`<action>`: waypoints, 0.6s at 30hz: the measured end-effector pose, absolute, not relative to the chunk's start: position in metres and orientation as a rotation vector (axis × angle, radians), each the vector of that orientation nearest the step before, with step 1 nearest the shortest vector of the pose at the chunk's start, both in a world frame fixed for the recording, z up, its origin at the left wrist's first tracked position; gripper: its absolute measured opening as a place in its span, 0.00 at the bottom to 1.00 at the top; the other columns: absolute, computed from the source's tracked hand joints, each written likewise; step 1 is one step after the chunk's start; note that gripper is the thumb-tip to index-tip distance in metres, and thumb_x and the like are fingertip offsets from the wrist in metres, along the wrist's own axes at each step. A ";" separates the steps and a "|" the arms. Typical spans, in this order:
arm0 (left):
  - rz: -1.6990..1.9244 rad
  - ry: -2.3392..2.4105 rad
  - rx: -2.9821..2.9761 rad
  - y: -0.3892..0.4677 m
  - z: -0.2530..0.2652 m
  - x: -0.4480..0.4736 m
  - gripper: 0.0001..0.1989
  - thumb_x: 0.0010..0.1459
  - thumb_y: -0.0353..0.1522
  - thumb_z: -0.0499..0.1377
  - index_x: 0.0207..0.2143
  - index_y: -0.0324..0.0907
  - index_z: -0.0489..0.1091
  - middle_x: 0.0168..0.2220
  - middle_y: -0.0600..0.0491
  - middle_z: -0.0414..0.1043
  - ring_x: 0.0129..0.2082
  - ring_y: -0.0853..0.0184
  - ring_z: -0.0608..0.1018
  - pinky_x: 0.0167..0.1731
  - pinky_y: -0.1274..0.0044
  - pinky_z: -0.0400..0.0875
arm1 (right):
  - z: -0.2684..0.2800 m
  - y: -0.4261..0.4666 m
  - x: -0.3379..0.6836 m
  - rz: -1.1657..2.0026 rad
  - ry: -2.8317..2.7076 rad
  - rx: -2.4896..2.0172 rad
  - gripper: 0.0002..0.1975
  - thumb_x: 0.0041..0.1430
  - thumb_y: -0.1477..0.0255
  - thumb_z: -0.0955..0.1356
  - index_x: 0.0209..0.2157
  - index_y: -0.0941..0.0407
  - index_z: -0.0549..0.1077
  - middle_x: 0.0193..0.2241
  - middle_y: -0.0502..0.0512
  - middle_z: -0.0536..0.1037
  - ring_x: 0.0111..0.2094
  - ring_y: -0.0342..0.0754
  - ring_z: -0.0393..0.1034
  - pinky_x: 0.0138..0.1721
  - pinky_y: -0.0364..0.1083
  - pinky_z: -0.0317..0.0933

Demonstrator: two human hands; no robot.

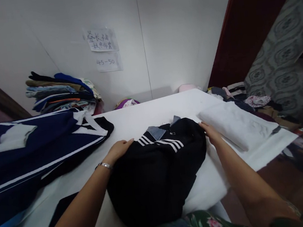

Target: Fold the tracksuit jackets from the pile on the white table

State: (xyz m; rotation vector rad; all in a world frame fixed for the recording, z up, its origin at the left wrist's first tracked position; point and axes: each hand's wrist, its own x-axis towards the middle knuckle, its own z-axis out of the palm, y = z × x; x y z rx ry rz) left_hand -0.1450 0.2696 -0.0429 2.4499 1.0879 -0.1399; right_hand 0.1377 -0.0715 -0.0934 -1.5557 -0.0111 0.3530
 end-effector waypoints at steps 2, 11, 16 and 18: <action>-0.169 1.100 2.513 0.273 -0.041 -0.130 0.35 0.58 0.54 0.43 0.40 0.36 0.76 0.48 0.37 0.76 0.49 0.50 0.76 0.47 0.68 0.68 | -0.079 -0.063 0.151 0.389 -0.067 -1.732 0.20 0.46 0.58 0.73 0.38 0.55 0.77 0.36 0.56 0.81 0.38 0.52 0.72 0.35 0.45 0.64; -0.126 1.007 2.505 0.251 -0.044 -0.088 0.14 0.47 0.41 0.61 0.27 0.39 0.77 0.32 0.43 0.80 0.37 0.55 0.80 0.37 0.73 0.70 | -0.043 -0.035 0.168 0.578 -0.395 -2.154 0.07 0.41 0.73 0.74 0.19 0.59 0.72 0.17 0.49 0.71 0.25 0.46 0.66 0.26 0.42 0.56; 0.266 0.974 2.494 0.261 0.007 -0.101 0.14 0.54 0.40 0.55 0.33 0.41 0.75 0.36 0.48 0.79 0.38 0.62 0.78 0.36 0.76 0.69 | -0.005 -0.050 0.168 0.470 -0.472 -2.012 0.02 0.42 0.77 0.70 0.23 0.58 0.73 0.18 0.46 0.72 0.23 0.42 0.65 0.26 0.40 0.57; 0.471 0.924 2.500 0.266 0.041 -0.106 0.13 0.55 0.40 0.55 0.35 0.41 0.74 0.38 0.50 0.78 0.39 0.63 0.77 0.38 0.77 0.68 | 0.019 -0.057 0.172 0.377 -0.494 -1.910 0.04 0.42 0.78 0.70 0.25 0.58 0.73 0.19 0.46 0.72 0.23 0.41 0.65 0.26 0.40 0.58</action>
